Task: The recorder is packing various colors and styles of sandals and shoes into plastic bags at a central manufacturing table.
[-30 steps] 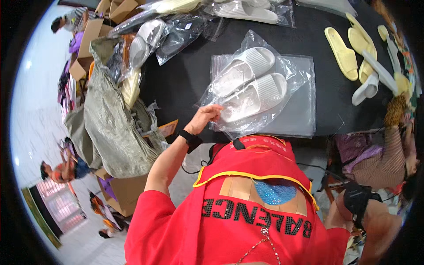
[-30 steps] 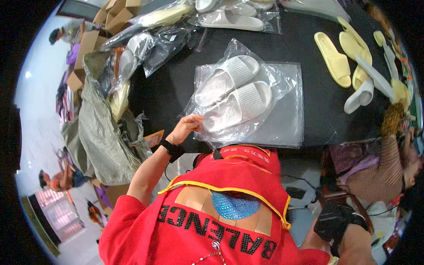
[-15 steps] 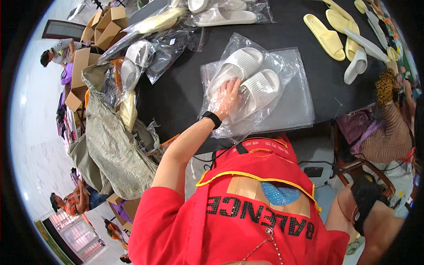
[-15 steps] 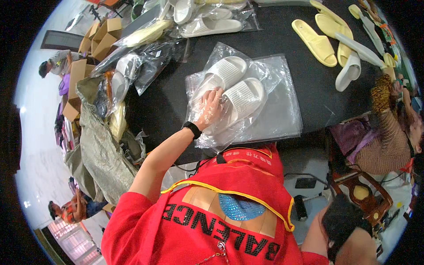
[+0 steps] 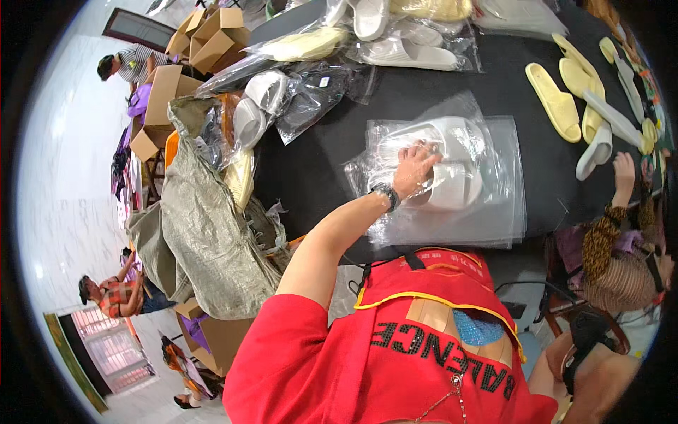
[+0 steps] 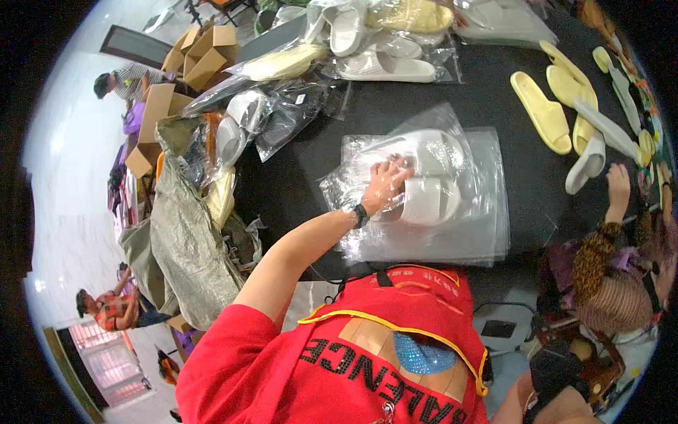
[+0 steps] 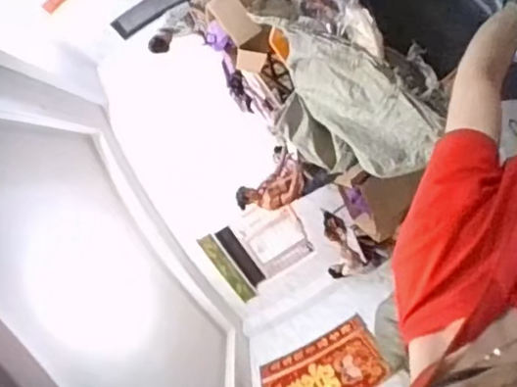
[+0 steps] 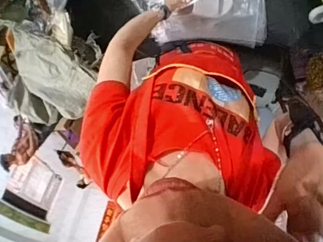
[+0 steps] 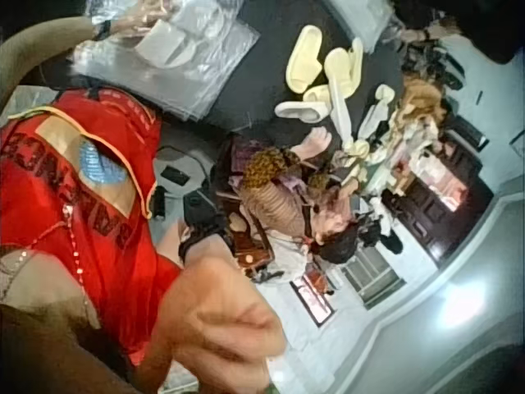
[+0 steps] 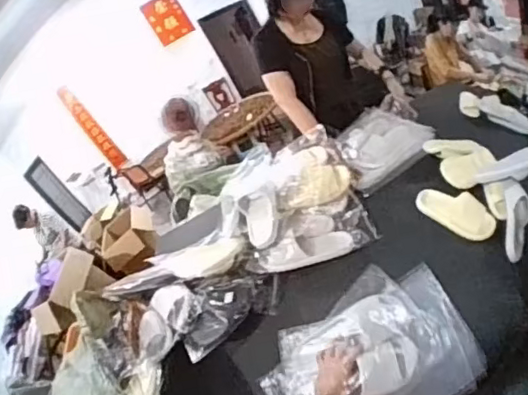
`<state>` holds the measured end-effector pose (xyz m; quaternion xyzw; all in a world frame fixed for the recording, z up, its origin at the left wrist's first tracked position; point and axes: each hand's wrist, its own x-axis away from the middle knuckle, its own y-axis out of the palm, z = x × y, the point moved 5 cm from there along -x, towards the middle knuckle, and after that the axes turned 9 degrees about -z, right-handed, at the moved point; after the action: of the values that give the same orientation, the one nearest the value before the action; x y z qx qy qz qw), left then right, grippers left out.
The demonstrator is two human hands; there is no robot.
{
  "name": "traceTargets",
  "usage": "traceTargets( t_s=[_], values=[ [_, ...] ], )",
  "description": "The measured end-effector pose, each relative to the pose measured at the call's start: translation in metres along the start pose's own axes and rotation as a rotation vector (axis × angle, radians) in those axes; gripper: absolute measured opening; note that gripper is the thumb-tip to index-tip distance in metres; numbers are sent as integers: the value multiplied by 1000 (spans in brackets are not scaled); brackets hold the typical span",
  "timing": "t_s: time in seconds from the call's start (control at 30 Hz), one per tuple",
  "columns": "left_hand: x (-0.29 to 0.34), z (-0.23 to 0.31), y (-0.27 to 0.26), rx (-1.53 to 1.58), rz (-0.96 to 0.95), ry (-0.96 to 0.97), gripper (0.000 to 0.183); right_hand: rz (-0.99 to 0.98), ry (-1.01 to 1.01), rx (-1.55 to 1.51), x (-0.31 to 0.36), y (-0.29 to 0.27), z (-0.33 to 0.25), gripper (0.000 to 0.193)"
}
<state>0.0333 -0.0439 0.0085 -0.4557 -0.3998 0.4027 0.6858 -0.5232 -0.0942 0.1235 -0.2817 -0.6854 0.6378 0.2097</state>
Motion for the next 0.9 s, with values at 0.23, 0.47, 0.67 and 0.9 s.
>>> traceTargets(
  t_s=[0.23, 0.47, 0.67, 0.9],
  values=[
    [-38, 25, 8, 81, 107, 250, 47, 74, 299, 200, -3, 34, 79, 21],
    [-43, 38, 12, 91, 100, 170, 42, 184, 121, 684, -117, -28, -15, 33],
    [-49, 49, 10, 140, 51, 233, 44, 273, 261, 492, -125, -56, -13, 32],
    [-27, 26, 19, 63, 49, 103, 44, 339, 328, 174, -110, -7, 56, 31]
  ],
)
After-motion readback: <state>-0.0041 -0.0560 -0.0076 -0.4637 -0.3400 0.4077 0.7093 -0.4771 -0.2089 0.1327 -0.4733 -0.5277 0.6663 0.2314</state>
